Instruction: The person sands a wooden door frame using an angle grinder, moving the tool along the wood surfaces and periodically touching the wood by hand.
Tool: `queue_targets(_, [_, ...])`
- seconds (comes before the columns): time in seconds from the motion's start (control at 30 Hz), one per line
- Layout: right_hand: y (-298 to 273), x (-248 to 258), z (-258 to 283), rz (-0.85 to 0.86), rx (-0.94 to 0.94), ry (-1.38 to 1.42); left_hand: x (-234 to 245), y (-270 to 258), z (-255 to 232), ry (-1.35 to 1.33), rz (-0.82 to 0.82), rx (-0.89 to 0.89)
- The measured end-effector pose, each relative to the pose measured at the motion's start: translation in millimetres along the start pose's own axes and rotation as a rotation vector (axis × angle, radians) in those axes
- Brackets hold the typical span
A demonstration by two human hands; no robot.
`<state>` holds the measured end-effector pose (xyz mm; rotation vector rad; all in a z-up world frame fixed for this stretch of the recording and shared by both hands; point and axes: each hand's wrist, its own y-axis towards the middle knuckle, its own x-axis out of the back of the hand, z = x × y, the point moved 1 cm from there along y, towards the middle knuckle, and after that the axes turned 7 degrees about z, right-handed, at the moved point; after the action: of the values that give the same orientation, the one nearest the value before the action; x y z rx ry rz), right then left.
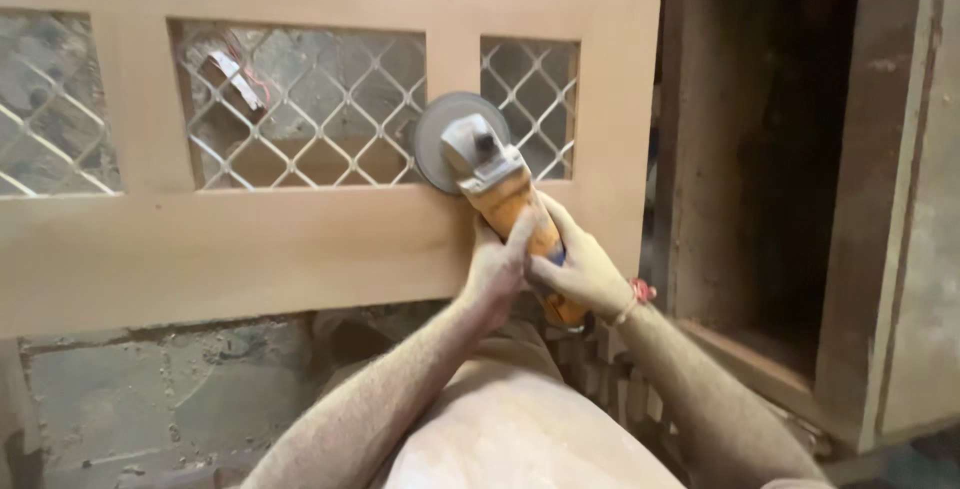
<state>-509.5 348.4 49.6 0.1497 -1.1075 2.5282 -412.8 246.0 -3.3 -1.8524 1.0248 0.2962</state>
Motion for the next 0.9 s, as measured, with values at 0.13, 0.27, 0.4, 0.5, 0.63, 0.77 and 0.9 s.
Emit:
queue_targets(0.13, [62,43,28,0.069,0.259,0.138,-8,78,-36,0.043,-0.051,0.086])
queue_targets(0.27, [132,86,61,0.071,0.244,0.167,-18,152,-97,0.060,-0.050,-0.025])
queue_targets(0.4, [180,106,94,0.088,0.279,0.274,-21,191,-156,0.084,-0.040,-0.017])
queue_targets(0.5, [183,101,98,0.095,0.236,0.350,-15,190,-167,0.123,-0.018,0.014])
queue_targets(0.63, [148,80,71,0.042,0.259,0.142,-9,154,-123,0.113,-0.043,-0.039])
queue_targets(0.77, [84,37,37,0.072,0.010,0.192,12,93,-62,0.152,-0.079,-0.063])
queue_targets(0.9, [18,-4,11,0.030,0.185,0.159,10,31,-7,0.034,-0.029,-0.078])
